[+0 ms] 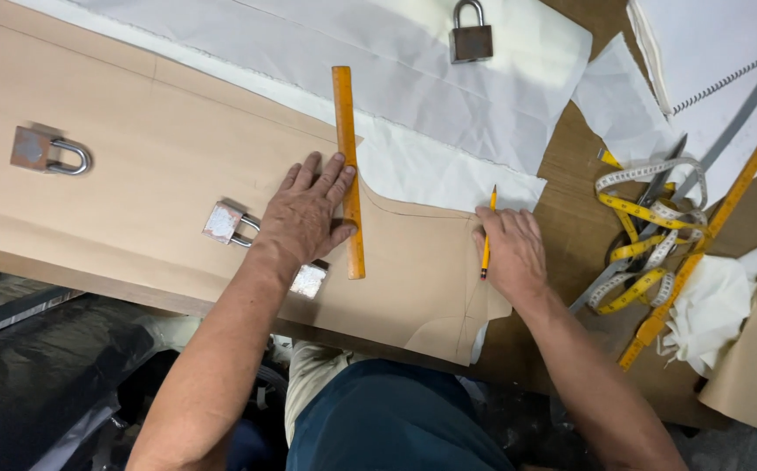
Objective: The person uses a ruler and pencil to draw straight lines and curves on a large piece of brown paper placed on a table. They reposition the ruler multiple times to trace different sections of the pattern, occasionally moving the paper and adjusting the position of padlocks used as weights.
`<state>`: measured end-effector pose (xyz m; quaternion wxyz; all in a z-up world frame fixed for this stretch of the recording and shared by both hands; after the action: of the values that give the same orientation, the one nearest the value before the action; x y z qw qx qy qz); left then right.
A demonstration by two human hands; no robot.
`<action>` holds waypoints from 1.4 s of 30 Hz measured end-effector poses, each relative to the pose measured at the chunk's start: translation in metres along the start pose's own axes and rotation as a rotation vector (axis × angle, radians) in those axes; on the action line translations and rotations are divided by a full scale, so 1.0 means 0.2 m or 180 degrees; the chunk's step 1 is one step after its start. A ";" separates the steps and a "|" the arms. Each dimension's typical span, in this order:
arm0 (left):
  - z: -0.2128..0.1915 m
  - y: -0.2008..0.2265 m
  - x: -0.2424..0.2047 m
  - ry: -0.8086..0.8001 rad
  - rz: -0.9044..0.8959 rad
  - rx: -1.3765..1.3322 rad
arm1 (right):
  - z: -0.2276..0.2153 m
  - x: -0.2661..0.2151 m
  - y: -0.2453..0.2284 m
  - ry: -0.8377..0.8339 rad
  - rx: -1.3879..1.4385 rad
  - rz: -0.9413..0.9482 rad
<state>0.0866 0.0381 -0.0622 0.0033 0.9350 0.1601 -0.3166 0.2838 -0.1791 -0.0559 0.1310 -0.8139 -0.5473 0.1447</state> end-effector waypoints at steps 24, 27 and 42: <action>-0.01 0.00 -0.02 0.0094 0.0009 -0.0096 | 0.44 0.26 -0.18 -0.0358 0.5777 0.1562; -0.01 0.00 -0.02 0.0111 0.0013 -0.0082 | 0.47 0.35 -0.23 -0.0574 0.5531 0.1568; 0.01 0.01 0.00 0.0354 -0.0050 -0.0200 | 0.39 0.52 -0.45 -0.0778 0.4961 0.1774</action>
<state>0.0850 0.0364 -0.0637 0.0213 0.9493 0.1771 -0.2590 0.2151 -0.0452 -0.1051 0.5555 -0.5744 -0.0795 0.5960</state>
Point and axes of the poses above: each hand's wrist, its own x-axis towards the middle knuckle, its own z-axis out of the palm, y = z × x, the point moved 10 cm from there along x, towards the middle knuckle, and after that the axes turned 12 degrees about x, right-handed, at the moved point
